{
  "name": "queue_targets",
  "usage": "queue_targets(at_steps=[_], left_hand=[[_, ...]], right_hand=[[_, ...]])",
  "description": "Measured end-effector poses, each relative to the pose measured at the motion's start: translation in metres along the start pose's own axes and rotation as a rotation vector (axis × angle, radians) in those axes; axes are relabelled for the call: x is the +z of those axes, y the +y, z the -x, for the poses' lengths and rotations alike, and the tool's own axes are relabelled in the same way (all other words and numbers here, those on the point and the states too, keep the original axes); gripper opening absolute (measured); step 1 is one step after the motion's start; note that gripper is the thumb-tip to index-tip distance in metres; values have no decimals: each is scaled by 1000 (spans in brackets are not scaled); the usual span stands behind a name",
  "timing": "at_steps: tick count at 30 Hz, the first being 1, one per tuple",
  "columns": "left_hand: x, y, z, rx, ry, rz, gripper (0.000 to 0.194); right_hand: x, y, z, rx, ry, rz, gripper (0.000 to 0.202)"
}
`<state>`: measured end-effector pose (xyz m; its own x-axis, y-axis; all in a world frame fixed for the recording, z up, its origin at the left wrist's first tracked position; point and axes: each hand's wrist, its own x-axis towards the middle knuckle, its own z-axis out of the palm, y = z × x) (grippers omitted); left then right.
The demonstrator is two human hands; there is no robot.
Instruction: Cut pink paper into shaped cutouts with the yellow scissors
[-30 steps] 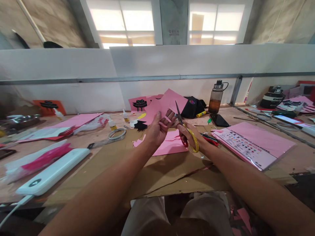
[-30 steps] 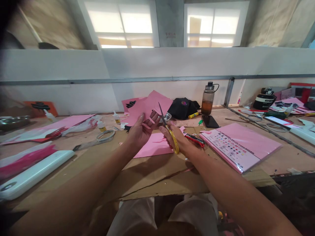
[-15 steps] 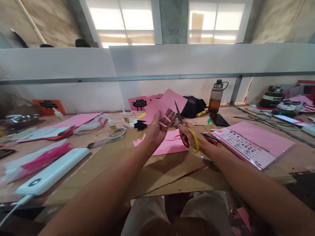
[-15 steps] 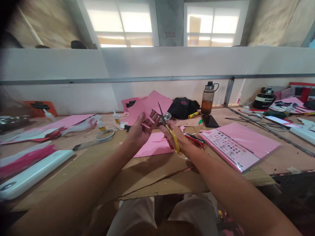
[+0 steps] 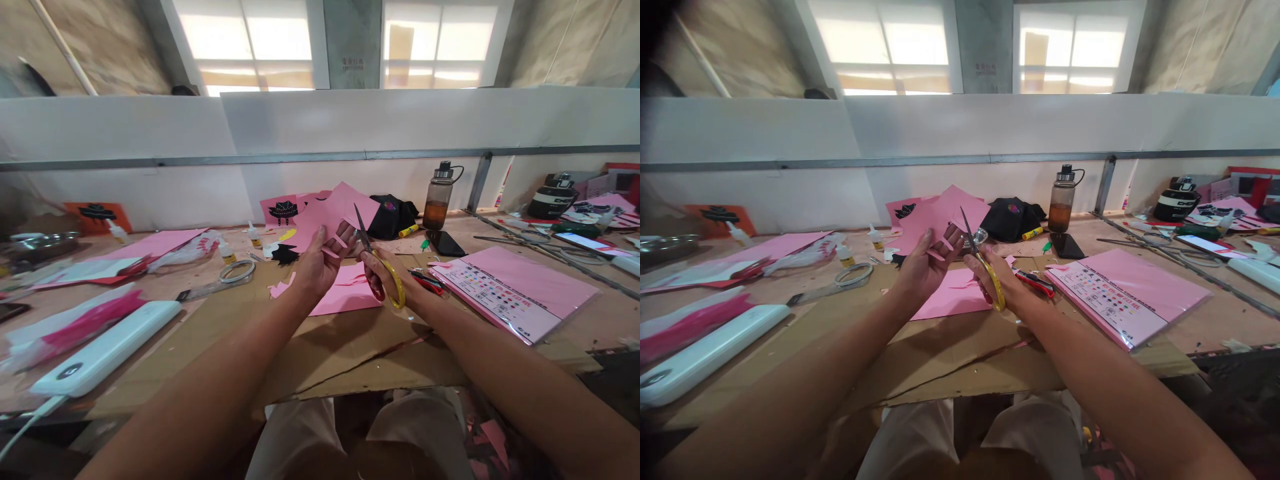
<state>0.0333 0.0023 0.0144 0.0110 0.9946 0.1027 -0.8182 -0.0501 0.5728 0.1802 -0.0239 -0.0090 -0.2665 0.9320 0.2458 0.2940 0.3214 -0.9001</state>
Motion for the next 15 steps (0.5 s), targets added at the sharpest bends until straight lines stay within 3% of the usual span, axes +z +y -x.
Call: queue_targets(at_steps=[15], left_hand=[[-4, -2, -2, 11, -19, -3, 19]], right_hand=[[-2, -1, 3, -16, -15, -17, 43]])
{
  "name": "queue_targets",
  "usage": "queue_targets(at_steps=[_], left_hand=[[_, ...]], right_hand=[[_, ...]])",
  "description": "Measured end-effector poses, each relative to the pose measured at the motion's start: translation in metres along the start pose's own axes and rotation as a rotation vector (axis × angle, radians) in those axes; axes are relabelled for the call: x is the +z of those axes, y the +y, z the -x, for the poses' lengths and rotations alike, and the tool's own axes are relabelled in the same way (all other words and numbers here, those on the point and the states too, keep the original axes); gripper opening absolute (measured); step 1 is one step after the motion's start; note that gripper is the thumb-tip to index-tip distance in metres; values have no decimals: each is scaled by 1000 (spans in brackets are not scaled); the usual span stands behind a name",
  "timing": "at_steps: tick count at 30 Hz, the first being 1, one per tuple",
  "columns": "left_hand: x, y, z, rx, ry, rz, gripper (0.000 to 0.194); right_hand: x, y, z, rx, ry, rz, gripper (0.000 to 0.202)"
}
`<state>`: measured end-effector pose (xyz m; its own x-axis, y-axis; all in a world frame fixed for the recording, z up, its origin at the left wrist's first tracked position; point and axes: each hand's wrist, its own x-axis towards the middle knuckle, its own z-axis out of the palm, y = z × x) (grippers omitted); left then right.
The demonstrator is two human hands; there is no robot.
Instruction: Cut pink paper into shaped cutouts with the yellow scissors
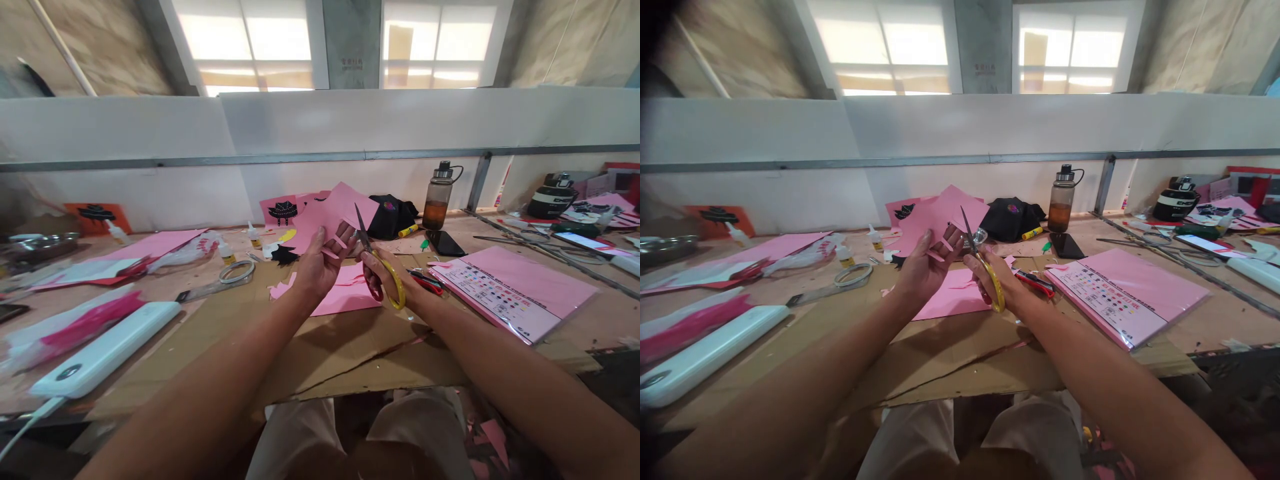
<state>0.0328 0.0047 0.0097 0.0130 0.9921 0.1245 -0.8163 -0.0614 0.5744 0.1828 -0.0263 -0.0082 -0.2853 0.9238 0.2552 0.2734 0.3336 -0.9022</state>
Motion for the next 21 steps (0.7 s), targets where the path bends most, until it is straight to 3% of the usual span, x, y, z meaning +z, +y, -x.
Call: queue_targets(at_steps=[21], left_hand=[[0, 0, 1, -5, 21, 19, 17]], right_hand=[[1, 0, -1, 45, 4, -6, 46]])
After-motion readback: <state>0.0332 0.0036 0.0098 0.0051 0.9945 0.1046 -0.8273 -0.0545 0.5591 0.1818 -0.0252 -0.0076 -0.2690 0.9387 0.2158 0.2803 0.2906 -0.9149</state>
